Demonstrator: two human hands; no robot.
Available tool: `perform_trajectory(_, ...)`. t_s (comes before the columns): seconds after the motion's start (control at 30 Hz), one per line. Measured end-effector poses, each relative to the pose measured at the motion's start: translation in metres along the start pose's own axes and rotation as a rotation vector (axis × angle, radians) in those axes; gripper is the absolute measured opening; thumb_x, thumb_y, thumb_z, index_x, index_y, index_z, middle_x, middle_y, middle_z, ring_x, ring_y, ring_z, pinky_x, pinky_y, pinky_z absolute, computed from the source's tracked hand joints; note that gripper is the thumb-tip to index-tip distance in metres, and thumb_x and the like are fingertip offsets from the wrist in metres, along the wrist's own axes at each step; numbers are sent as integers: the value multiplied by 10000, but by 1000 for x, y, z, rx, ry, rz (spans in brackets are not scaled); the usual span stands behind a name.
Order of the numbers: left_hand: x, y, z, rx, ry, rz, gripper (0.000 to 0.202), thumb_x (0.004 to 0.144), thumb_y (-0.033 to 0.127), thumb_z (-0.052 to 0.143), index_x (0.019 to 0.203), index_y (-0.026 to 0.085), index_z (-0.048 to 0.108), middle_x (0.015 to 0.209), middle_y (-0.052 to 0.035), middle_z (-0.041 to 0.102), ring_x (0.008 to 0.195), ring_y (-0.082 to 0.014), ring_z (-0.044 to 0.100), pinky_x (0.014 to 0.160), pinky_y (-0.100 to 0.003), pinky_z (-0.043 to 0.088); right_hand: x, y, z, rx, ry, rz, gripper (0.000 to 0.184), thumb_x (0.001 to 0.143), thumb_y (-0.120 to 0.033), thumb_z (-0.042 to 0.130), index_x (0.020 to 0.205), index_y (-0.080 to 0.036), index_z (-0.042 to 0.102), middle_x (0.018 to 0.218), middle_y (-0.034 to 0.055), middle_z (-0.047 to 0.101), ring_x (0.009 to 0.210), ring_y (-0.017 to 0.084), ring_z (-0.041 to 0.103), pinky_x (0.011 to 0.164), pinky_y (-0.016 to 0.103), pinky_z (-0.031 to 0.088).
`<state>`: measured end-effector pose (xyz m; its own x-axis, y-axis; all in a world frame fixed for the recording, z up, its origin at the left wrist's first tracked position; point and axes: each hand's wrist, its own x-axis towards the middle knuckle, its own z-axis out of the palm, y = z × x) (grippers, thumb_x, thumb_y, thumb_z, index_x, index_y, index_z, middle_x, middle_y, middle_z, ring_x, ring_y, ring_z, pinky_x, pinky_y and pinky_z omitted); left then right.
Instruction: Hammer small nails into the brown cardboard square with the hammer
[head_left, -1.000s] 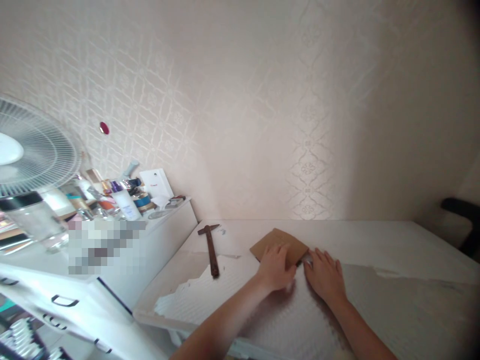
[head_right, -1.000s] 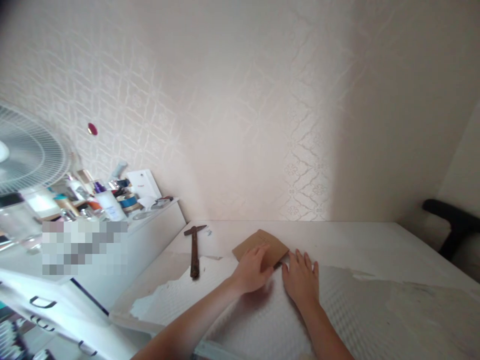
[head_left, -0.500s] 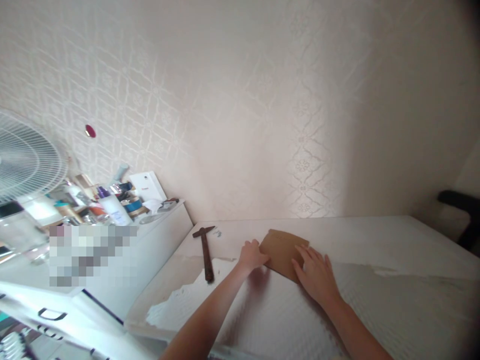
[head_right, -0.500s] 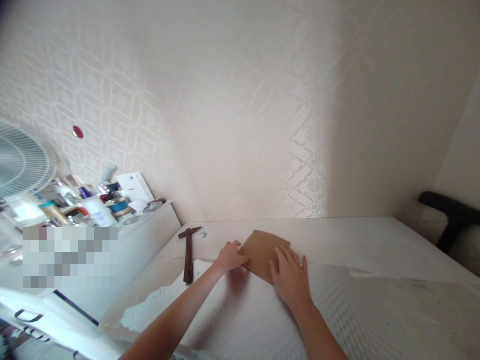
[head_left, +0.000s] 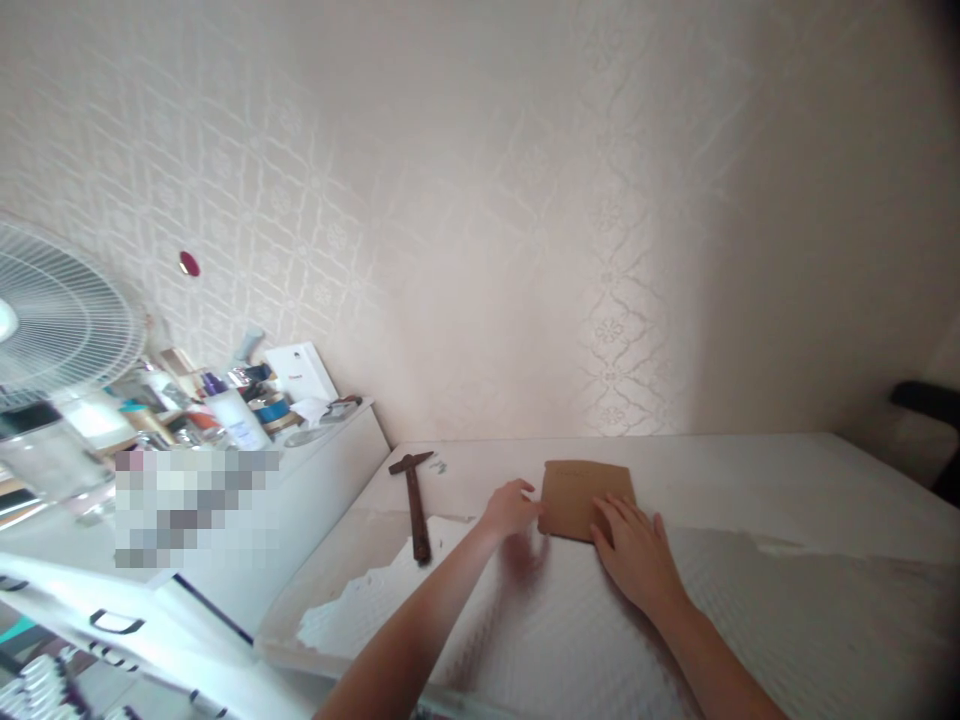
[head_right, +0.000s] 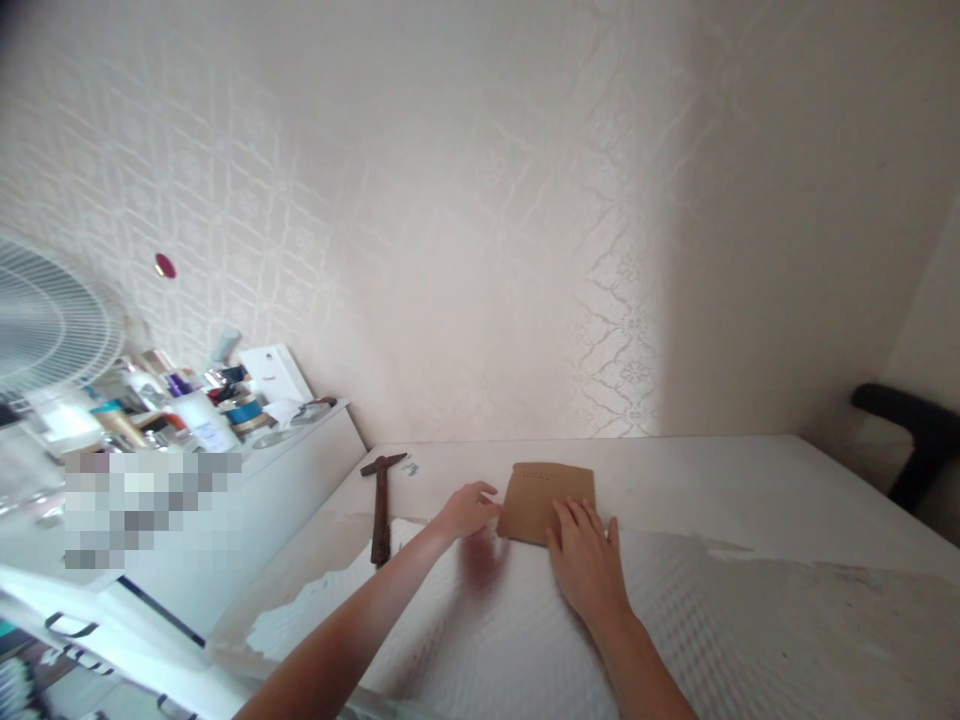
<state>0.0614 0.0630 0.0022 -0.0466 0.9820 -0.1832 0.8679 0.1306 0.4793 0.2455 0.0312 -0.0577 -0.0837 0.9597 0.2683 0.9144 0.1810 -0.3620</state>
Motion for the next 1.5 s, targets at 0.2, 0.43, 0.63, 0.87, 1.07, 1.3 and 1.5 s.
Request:
perform_trajectory(0.2, 4, -46, -43, 410, 304, -123, 340, 836, 269, 447, 1143, 182, 564, 1146, -93, 607, 1046, -212, 582, 882, -314, 453, 1, 2, 4, -2, 24, -5, 438, 895, -245, 305, 1264, -158, 525, 1347, 102, 494, 1280, 253, 370, 1063, 535, 186)
perform_trajectory(0.43, 5, -115, -78, 612, 402, -337, 332, 845, 274, 431, 1124, 159, 568, 1153, -135, 564, 1089, -261, 537, 843, -348, 460, 2, 6, 9, -29, 62, -21, 465, 885, -165, 259, 1254, -178, 541, 1347, 97, 496, 1272, 246, 377, 1045, 544, 222)
perform_trajectory(0.63, 14, -132, -84, 577, 392, -241, 328, 862, 250, 441, 1162, 246, 574, 1201, -57, 576, 1137, -206, 488, 906, -299, 421, 2, 14, 14, -72, 79, -37, 567, 811, -25, 238, 1269, -181, 533, 1338, 78, 508, 1271, 227, 383, 1052, 509, 228)
perform_trajectory(0.87, 35, -135, -85, 602, 331, -181, 414, 860, 118, 400, 1219, 249, 560, 1239, -40, 581, 1154, -190, 477, 935, -281, 399, 3, 20, 20, -66, 90, -69, 570, 802, -20, 246, 1247, -194, 555, 1336, 62, 513, 1261, 212, 398, 1057, 482, 235)
perform_trajectory(1.07, 49, -136, -85, 616, 308, -165, 396, 877, 129, 374, 1191, 236, 591, 1203, -71, 602, 1164, -217, 473, 922, -302, 402, 4, 21, 19, -56, 106, -89, 481, 833, -90, 281, 1180, -174, 604, 1307, 75, 539, 1240, 210, 428, 1061, 441, 254)
perform_trajectory(1.3, 61, -131, -85, 619, 324, -224, 328, 889, 192, 351, 1044, 190, 640, 1124, -97, 639, 1103, -237, 521, 886, -329, 415, 3, 18, 16, -50, 121, -91, 465, 838, -109, 286, 1162, -174, 613, 1294, 73, 550, 1229, 213, 443, 1052, 435, 274)
perform_trajectory(1.5, 66, -119, -78, 616, 325, -241, 320, 874, 175, 349, 1013, 175, 637, 1120, -127, 641, 1122, -258, 529, 914, -385, 391, 2, 17, 14, -46, 111, -84, 463, 842, -111, 284, 1166, -179, 609, 1297, 68, 548, 1227, 213, 444, 1049, 439, 271)
